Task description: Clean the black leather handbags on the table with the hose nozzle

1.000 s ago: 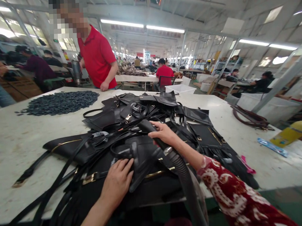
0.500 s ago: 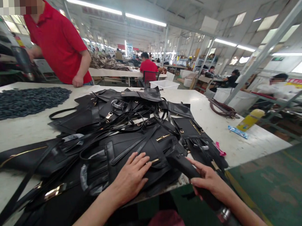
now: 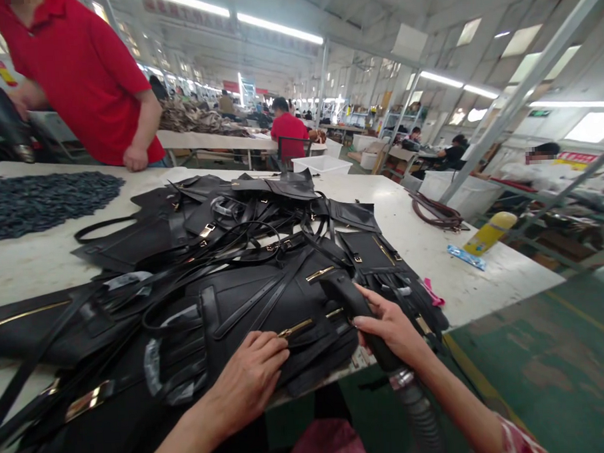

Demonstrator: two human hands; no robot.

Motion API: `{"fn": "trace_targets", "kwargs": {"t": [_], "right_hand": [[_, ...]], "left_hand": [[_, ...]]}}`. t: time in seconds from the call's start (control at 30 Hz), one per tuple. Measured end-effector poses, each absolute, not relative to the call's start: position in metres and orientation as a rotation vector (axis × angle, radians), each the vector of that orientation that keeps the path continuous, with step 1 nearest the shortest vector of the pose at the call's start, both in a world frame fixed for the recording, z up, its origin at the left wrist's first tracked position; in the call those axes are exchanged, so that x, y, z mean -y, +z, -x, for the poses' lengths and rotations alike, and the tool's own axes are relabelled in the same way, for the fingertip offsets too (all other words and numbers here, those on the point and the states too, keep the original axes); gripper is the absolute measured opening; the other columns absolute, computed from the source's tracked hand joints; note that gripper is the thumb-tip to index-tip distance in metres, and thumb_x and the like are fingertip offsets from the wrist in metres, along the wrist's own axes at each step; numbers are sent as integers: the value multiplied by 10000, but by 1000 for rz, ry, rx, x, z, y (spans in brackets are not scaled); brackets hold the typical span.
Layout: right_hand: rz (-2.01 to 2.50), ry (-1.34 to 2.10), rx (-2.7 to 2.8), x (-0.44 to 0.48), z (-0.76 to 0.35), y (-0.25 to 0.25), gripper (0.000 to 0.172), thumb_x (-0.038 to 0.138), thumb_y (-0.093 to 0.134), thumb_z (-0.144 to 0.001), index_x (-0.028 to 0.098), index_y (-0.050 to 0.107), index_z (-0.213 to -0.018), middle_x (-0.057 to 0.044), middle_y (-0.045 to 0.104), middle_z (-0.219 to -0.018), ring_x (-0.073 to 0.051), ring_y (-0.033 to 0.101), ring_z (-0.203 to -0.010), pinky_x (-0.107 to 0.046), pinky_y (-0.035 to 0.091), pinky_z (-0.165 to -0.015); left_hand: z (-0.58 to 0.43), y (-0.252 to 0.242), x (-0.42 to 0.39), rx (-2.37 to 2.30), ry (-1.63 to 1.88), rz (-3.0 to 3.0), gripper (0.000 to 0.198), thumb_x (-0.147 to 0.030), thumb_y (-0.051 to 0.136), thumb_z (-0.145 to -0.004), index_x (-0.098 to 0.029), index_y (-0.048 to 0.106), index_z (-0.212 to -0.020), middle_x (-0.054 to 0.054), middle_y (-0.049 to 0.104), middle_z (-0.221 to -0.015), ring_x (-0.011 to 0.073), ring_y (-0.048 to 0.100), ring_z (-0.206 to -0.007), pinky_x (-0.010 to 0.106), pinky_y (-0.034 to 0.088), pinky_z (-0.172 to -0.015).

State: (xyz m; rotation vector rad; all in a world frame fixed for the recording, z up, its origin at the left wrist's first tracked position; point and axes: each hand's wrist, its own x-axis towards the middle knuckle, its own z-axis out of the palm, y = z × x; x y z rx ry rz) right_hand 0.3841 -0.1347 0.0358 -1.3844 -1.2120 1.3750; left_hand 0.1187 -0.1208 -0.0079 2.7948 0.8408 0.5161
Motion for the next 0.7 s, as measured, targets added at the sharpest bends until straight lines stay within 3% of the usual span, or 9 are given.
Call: {"fn": "trace_targets", "kwargs": {"t": [0.23, 0.4, 0.53, 0.6, 0.7], "right_hand": [[1420, 1849, 1244, 161, -393, 22, 681, 188, 595, -641, 237, 349, -1274, 21, 608, -648, -116, 555, -385, -209, 451, -340], [1425, 1539, 1165, 140, -386, 6, 713, 265, 597, -655, 189, 300, -1299, 50, 564, -571, -122, 544, -387, -220, 446, -346], [1415, 1429, 1175, 149, -397, 18, 724, 273, 587, -698, 186, 243, -1329, 41, 581, -562, -108, 519, -377, -212, 420, -356], [1423, 1473, 1223, 164, -402, 25, 719, 272, 572, -723, 196, 213, -1342, 34, 587, -545, -109, 511, -373, -211, 406, -358], [1450, 1546, 1267, 186, -401, 31, 747, 235, 564, -724, 204, 170, -1357, 29, 586, -557, -105, 503, -386, -214, 406, -378]], "left_hand": [[-121, -13, 133, -788, 507, -2748, 301, -89, 392, -797, -197, 562, -1020, 66, 611, -1018, 181, 530, -914, 338, 413, -779], [-107, -17, 124, -806, 629, -2609, 317, -90, 403, -792, -225, 574, -1024, 51, 615, -1038, 155, 541, -949, 330, 414, -845], [-74, -1, 125, -1138, 845, -2362, 253, -228, 461, -804, -226, 588, -1023, 48, 599, -1069, 170, 538, -984, 297, 420, -866], [-56, 8, 137, -1381, 886, -2113, 201, -303, 491, -787, -215, 625, -908, 28, 632, -929, 166, 581, -852, 263, 460, -774], [-37, 2, 170, -1508, 683, -1676, 233, -374, 494, -770, -190, 633, -796, 0, 614, -682, 140, 576, -619, 212, 467, -549]]}}
